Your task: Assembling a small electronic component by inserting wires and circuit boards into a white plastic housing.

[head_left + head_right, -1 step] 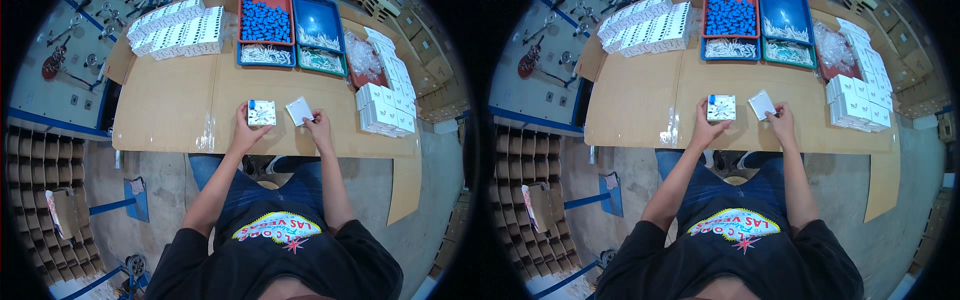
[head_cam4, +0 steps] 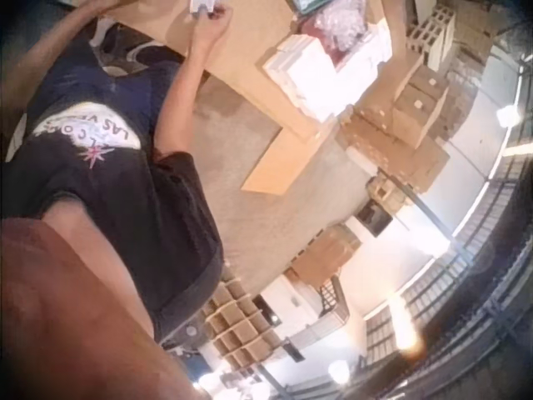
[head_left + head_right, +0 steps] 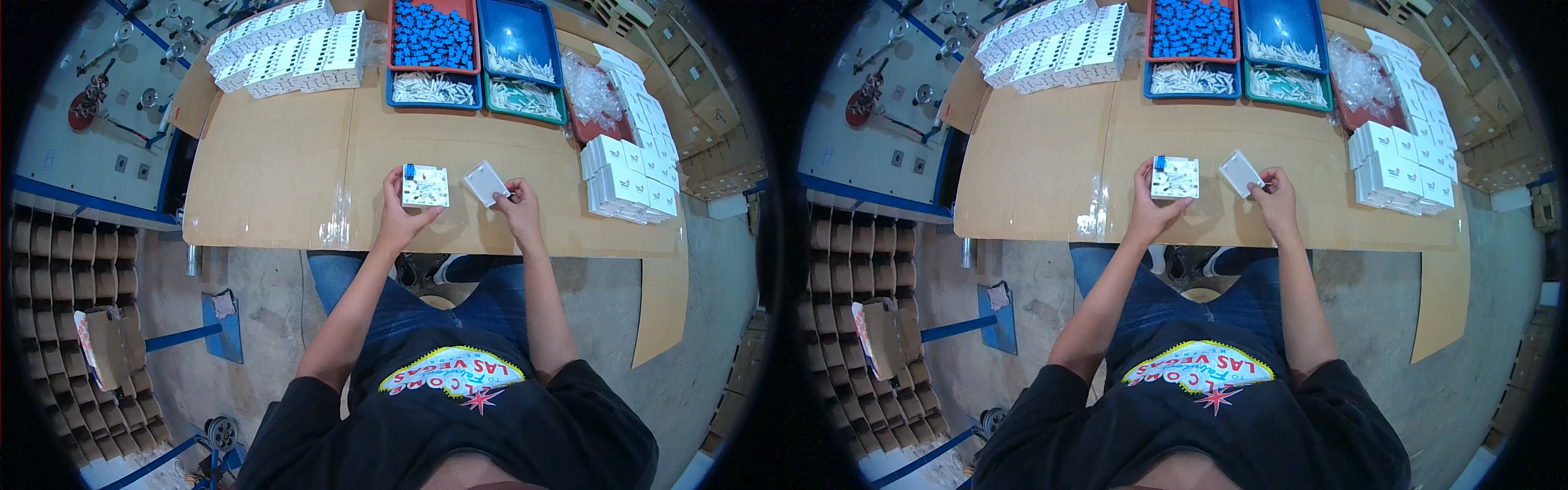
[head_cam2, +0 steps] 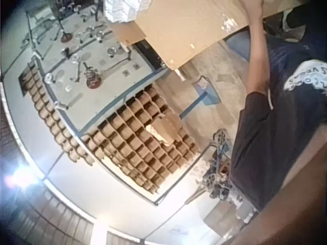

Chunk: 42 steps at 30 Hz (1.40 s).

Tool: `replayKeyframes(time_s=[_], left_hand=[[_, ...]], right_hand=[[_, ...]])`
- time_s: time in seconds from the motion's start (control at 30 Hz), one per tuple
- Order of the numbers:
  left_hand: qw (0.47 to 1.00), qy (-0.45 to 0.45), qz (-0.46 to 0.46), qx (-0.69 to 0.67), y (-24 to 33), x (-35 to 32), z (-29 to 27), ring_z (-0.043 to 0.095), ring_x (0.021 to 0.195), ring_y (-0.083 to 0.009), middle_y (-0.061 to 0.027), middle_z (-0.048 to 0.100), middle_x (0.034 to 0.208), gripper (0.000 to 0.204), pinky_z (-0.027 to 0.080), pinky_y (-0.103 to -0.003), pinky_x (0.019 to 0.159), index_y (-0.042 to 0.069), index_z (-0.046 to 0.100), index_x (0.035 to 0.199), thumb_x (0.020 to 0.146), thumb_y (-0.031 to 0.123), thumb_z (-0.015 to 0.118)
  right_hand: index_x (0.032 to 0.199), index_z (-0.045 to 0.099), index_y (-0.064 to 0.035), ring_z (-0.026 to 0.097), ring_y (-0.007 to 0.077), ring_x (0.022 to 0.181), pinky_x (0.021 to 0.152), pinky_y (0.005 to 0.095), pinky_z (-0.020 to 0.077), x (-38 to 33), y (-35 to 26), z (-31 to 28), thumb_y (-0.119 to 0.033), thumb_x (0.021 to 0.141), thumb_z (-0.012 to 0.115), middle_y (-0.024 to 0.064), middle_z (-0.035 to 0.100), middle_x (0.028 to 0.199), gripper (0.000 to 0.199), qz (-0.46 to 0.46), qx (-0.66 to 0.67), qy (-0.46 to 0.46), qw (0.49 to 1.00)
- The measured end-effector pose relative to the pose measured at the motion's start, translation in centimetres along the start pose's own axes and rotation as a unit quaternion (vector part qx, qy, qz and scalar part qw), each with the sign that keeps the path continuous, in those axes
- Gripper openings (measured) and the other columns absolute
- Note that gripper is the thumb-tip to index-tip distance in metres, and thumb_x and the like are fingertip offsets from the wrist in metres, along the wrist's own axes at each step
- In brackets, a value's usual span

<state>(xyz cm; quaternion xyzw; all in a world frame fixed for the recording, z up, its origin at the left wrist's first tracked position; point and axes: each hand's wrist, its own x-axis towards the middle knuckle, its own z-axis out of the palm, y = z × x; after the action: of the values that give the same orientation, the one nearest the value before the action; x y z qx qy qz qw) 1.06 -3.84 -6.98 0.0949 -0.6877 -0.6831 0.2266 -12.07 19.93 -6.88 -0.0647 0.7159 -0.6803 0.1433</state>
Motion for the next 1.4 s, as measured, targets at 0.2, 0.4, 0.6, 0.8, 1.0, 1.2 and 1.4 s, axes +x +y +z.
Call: replayKeyframes(time_s=[0.2, 0.4, 0.6, 0.8, 1.0, 1.2, 1.4], left_hand=[[0.96, -0.001, -0.096, -0.262, 7.2, -3.8, 1.9, 0.048, 0.138, -0.0288, -0.0142, 0.048, 0.147, 0.087, 0.036, -0.042, 0.12, 0.004, 0.031, 0.15, 0.08, 0.006, 0.082], [0.796, -0.055, -0.21, -0.565, 9.7, -4.9, 1.9, 0.047, 0.138, -0.0431, -0.0213, 0.051, 0.146, 0.076, 0.037, -0.054, 0.117, 0.005, 0.038, 0.154, 0.092, 0.045, 0.057], [0.741, -0.064, -0.252, -0.619, 8.6, -5.4, 2.1, 0.053, 0.13, -0.0414, -0.0263, 0.043, 0.153, 0.071, 0.043, -0.052, 0.108, 0.018, 0.038, 0.157, 0.093, 0.046, 0.049], [0.705, -0.092, -0.272, -0.648, 8.3, -5.5, 2.4, 0.057, 0.123, -0.0386, -0.0269, 0.041, 0.155, 0.068, 0.047, -0.051, 0.102, 0.02, 0.036, 0.158, 0.097, 0.05, 0.042], [0.695, -0.111, -0.287, -0.65, 7.9, -5.2, 2.7, 0.058, 0.122, -0.0392, -0.0266, 0.043, 0.153, 0.063, 0.048, -0.052, 0.102, 0.021, 0.036, 0.158, 0.106, 0.057, 0.034], [0.705, -0.093, -0.299, -0.636, 7.9, -5.3, 2.7, 0.055, 0.129, -0.0405, -0.0258, 0.045, 0.152, 0.061, 0.047, -0.053, 0.105, 0.021, 0.036, 0.158, 0.107, 0.055, 0.034], [0.733, -0.079, -0.321, -0.595, 7.8, -5.4, 2.8, 0.058, 0.128, -0.0382, -0.0242, 0.048, 0.15, 0.059, 0.049, -0.051, 0.104, 0.021, 0.04, 0.155, 0.107, 0.055, 0.034]], right_hand=[[0.111, 0.059, -0.0059, 0.067, 0.0141, 0.093, 0.081, 0.0287, 0.0553, -2.8, -4.4, -0.8, -0.003, 0.091, 0.073, 0.0051, 0.066, 0.103, 0.025, 0.029, 0.192, -0.009, 0.981], [0.125, 0.06, -0.0055, 0.065, 0.0258, 0.118, 0.107, 0.0443, 0.0513, -4.5, -3.2, -1.3, -0.023, 0.099, 0.067, 0.0089, 0.068, 0.123, 0.032, 0.154, 0.448, -0.035, 0.88], [0.15, 0.041, 0.0022, 0.05, 0.0323, 0.139, 0.116, 0.0453, 0.0445, -6.4, -5.6, 0.2, -0.018, 0.103, 0.06, 0.0194, 0.046, 0.154, 0.055, 0.194, 0.575, -0.169, 0.777], [0.145, 0.047, 0.0021, 0.057, 0.0252, 0.133, 0.107, 0.0354, 0.053, -6.1, -3.2, -1.1, -0.013, 0.103, 0.058, 0.0171, 0.057, 0.142, 0.045, 0.145, 0.677, -0.18, 0.699], [0.146, 0.047, -0.0046, 0.058, 0.0245, 0.126, 0.1, 0.0403, 0.0549, -5.0, 0.2, -2.1, -0.014, 0.104, 0.058, 0.0141, 0.06, 0.139, 0.045, 0.107, 0.666, -0.277, 0.684], [0.155, 0.036, -0.0059, 0.052, 0.0373, 0.134, 0.111, 0.0552, 0.0436, -6.7, -5.8, -0.2, -0.031, 0.107, 0.05, 0.0242, 0.045, 0.153, 0.057, 0.18, 0.587, -0.189, 0.766], [0.16, 0.026, -0.0046, 0.043, 0.0458, 0.142, 0.115, 0.0568, 0.0388, -6.7, -7.3, -0.2, -0.043, 0.109, 0.034, 0.0325, 0.03, 0.16, 0.065, 0.152, 0.533, -0.255, 0.792]])
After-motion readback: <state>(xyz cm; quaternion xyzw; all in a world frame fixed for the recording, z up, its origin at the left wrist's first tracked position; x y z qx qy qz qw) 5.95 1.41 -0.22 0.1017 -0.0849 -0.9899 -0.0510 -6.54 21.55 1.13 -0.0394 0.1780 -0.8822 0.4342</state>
